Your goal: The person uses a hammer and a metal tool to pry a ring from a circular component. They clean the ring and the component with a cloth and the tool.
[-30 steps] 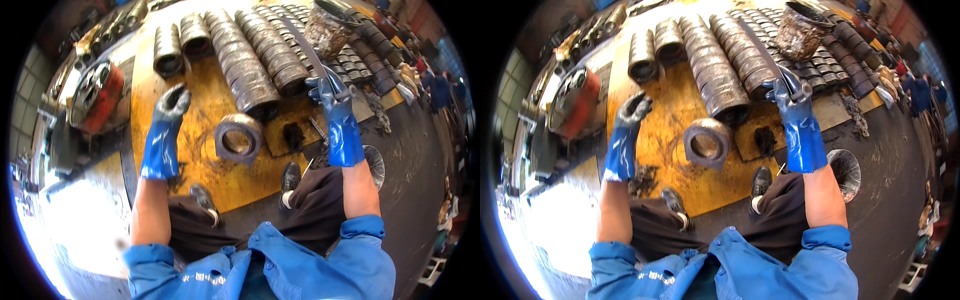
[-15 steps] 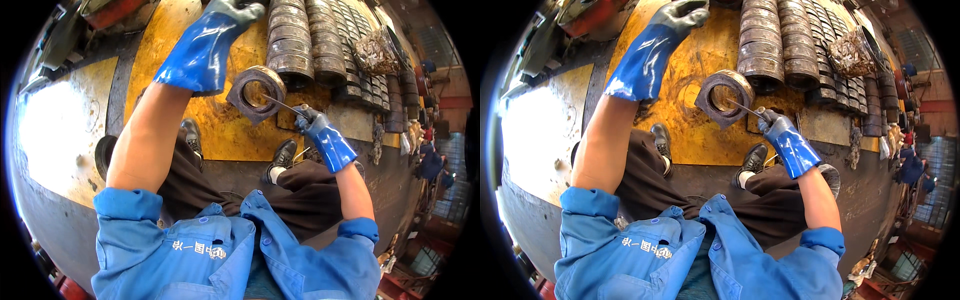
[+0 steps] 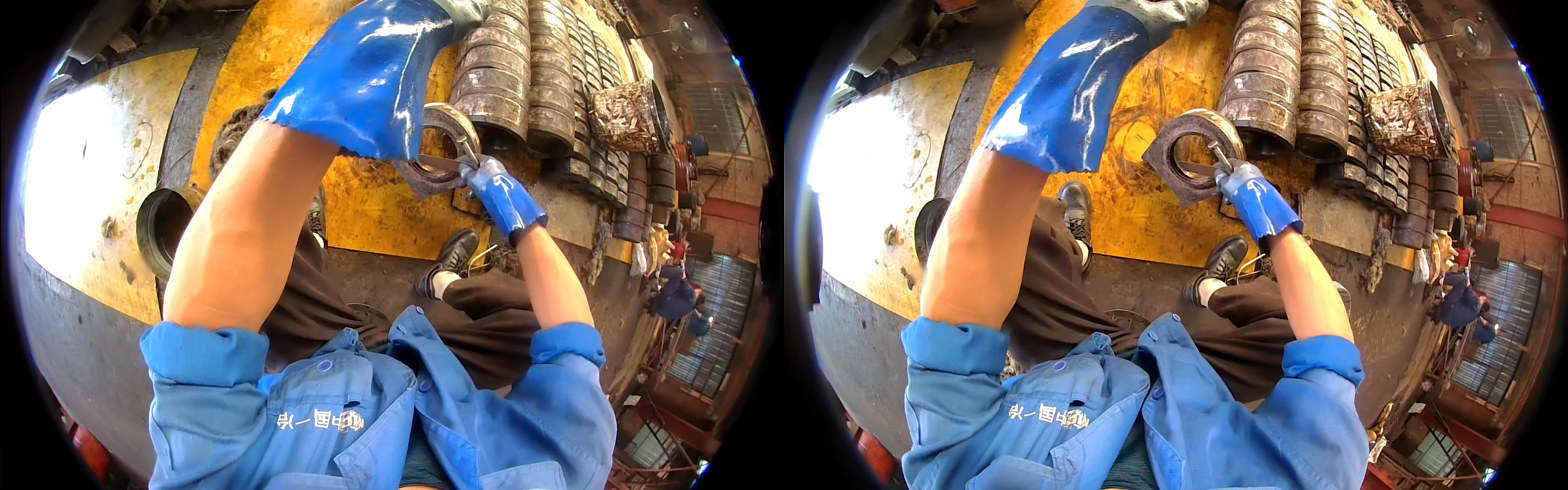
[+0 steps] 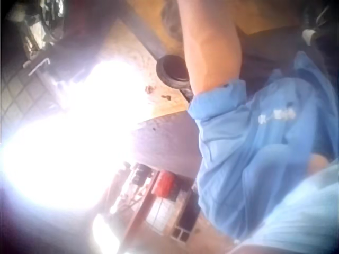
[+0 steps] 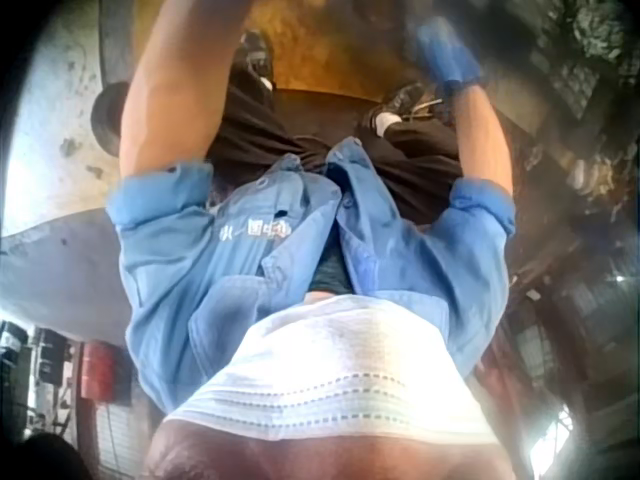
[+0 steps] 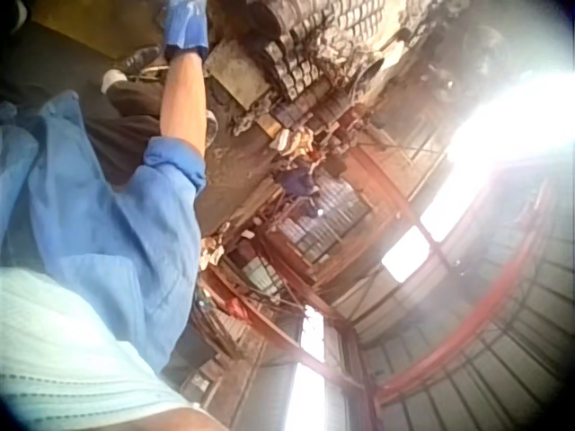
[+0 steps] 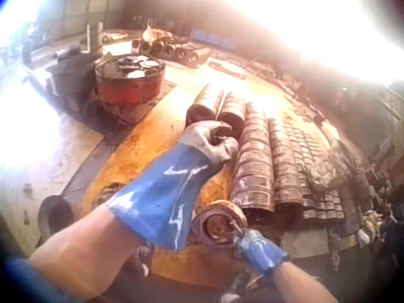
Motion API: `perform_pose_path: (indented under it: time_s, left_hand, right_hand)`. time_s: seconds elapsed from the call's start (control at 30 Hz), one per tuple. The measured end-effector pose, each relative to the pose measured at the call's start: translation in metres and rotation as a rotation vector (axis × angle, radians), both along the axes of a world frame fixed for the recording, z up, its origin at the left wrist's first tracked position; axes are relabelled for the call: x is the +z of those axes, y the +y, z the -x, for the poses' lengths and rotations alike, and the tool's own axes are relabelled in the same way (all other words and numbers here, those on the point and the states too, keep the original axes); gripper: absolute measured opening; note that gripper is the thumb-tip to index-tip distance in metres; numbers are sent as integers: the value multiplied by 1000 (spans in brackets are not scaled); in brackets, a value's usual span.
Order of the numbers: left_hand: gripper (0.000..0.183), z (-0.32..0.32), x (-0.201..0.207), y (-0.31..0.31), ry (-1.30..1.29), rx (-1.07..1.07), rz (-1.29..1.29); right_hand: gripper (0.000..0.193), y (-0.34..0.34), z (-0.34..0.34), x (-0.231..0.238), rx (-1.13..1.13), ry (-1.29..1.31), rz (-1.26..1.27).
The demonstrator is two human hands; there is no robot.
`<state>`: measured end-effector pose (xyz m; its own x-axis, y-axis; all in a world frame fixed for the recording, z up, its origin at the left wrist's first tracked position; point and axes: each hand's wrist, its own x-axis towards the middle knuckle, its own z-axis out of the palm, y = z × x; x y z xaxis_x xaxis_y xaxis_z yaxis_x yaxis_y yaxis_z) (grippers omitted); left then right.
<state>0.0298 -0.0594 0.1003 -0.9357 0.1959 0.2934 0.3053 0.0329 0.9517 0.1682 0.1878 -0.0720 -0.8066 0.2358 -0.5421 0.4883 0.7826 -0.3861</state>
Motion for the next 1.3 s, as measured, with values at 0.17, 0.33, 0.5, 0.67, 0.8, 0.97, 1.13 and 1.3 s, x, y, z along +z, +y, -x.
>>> perform_pose_path:
  time_s: [0.17,0.33,0.5,0.67,0.8,0.97,1.13,1.3]
  left_hand:
    - [33,5,-3,-3,37,47,63]
    - [33,5,-9,2,1,-53,-56]
    - [31,6,-13,-3,-87,-101,-132]
    - [27,24,-31,15,-160,-198,-203]
    - [27,19,-37,10,-93,-266,-116]
    - [43,9,-64,27,-28,-165,289]
    - [49,-39,-54,51,280,-286,1271]
    - [57,-47,-110,87,453,-617,1610]
  right_hand:
    - [29,-21,15,27,-8,-72,124]
    - [29,-3,32,23,59,-135,138]
    - [28,-5,57,23,162,-210,132]
    - [27,3,76,23,204,-223,38]
    - [26,1,68,9,477,-25,-229]
    - [22,-12,58,4,970,238,-528]
    - [22,-26,25,-1,528,434,-277]
    - [39,-34,12,20,394,337,-154]
